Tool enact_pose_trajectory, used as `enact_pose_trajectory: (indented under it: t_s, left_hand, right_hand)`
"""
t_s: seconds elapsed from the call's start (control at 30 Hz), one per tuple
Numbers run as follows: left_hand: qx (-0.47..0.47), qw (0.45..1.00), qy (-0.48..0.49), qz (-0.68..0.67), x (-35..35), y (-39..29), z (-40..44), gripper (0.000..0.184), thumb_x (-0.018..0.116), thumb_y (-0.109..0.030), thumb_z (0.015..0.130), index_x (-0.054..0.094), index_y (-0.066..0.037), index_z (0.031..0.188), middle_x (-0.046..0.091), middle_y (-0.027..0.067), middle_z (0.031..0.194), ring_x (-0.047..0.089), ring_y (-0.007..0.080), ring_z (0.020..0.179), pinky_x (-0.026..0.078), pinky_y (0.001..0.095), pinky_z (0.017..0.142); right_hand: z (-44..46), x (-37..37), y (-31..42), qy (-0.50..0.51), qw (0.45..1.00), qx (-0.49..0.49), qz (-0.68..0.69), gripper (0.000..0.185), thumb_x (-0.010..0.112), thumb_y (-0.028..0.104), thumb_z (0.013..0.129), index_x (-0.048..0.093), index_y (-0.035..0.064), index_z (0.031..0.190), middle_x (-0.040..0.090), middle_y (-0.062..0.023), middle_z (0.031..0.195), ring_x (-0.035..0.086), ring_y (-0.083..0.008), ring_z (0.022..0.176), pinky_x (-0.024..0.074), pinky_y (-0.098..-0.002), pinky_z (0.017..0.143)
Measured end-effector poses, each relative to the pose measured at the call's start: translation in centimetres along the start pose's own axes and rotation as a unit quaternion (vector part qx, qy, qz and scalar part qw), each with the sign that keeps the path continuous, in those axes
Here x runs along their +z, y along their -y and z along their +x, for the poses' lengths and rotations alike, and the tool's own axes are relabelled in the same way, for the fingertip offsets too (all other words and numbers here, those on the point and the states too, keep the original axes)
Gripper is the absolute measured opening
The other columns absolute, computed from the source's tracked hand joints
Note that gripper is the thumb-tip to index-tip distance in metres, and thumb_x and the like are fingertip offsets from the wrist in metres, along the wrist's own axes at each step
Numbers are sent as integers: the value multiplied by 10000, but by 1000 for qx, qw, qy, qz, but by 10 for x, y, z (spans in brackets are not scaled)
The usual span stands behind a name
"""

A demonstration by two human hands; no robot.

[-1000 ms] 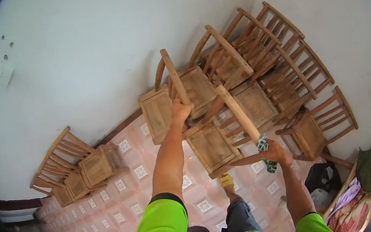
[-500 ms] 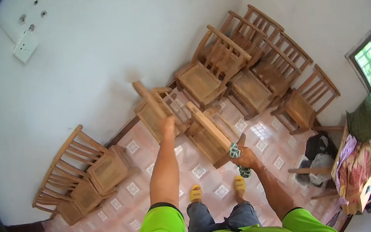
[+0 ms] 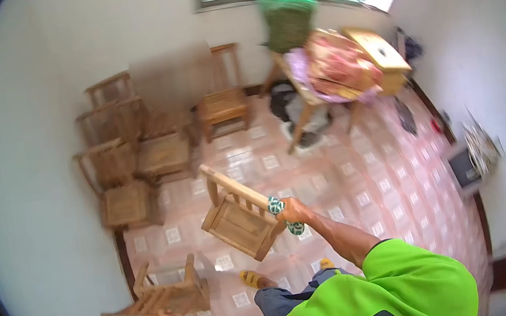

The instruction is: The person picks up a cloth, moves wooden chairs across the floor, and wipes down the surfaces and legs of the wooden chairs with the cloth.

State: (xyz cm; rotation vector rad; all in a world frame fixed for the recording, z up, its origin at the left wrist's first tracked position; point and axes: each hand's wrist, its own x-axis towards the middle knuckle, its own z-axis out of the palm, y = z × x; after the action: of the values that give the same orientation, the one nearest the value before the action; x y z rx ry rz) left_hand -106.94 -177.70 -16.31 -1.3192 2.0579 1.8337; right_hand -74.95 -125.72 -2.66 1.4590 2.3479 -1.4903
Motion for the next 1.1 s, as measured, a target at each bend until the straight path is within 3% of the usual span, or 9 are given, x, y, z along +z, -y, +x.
enact_pose_trajectory:
  t_s: [0.27,0.4,0.47,0.67,0.73,0.87,0.93,1.03,1.1]
  left_hand:
    - [160,972,90,147,16,11,-184,170,658,-96,771,575,32,698,577,105,635,512,242,490,375,450,420]
    - [263,910,211,240,7,20,-295,119,621,-55,743,570,43,697,564,114,613,526,238,500,396,414,460]
    - [312,872,259,274,17,33,-329,110,610,-47,731,567,49,698,556,112,605,532,233,505,396,400,473]
    - [360,700,492,372,71,112,-462,156,634,-116,737,619,18,660,569,46,586,557,180,502,434,364,465]
    - [419,566,507,497,101,144,-489,156,621,-101,757,641,51,726,591,50,600,570,170,502,445,363,462]
    - [439,442,598,505,116,234,-610,206,630,-107,735,684,79,806,659,146,603,713,246,606,554,412,557]
    - [502,256,565,602,119,276,-671,279,674,-169,710,705,57,869,692,219,683,731,323,674,571,448,640]
    - [539,167,593,575,106,339,-756,461,721,-354,763,719,5,1052,732,270,913,716,444,920,558,495,826]
    - [564,93,588,573,101,383,-805,436,724,-386,797,735,-31,1050,720,284,945,706,439,946,547,499,854]
  right_hand:
    - [-173,-142,-255,-293,895,175,285,192,725,144,742,703,15,882,665,-35,744,628,-143,659,518,-372,595]
    - [-253,-155,-421,-466,764,244,374,139,736,85,735,674,27,845,663,-48,783,638,-167,666,531,-380,573]
    - [-288,-147,-505,-554,620,294,471,167,752,61,722,649,33,851,660,-69,814,634,-189,654,538,-391,566]
    - [-455,-144,-622,-654,303,276,636,287,771,115,759,620,101,1002,641,-38,863,642,-226,688,567,-404,612]
    - [-509,-123,-662,-668,199,250,672,239,755,153,762,621,146,960,656,-18,847,639,-216,672,544,-381,580]
    - [-613,-29,-713,-693,130,169,688,323,769,307,814,645,142,1062,675,-40,986,678,-247,822,577,-416,679]
    - [-648,-20,-678,-710,23,268,651,339,748,333,855,648,117,1096,668,-59,1008,679,-282,877,576,-432,692]
    - [-680,-33,-588,-658,-27,323,679,339,721,370,896,651,114,1107,668,-68,1030,678,-305,927,570,-423,708]
    - [-694,66,-621,-664,-7,291,688,330,700,387,916,651,127,1113,671,-60,1028,675,-290,930,568,-417,710]
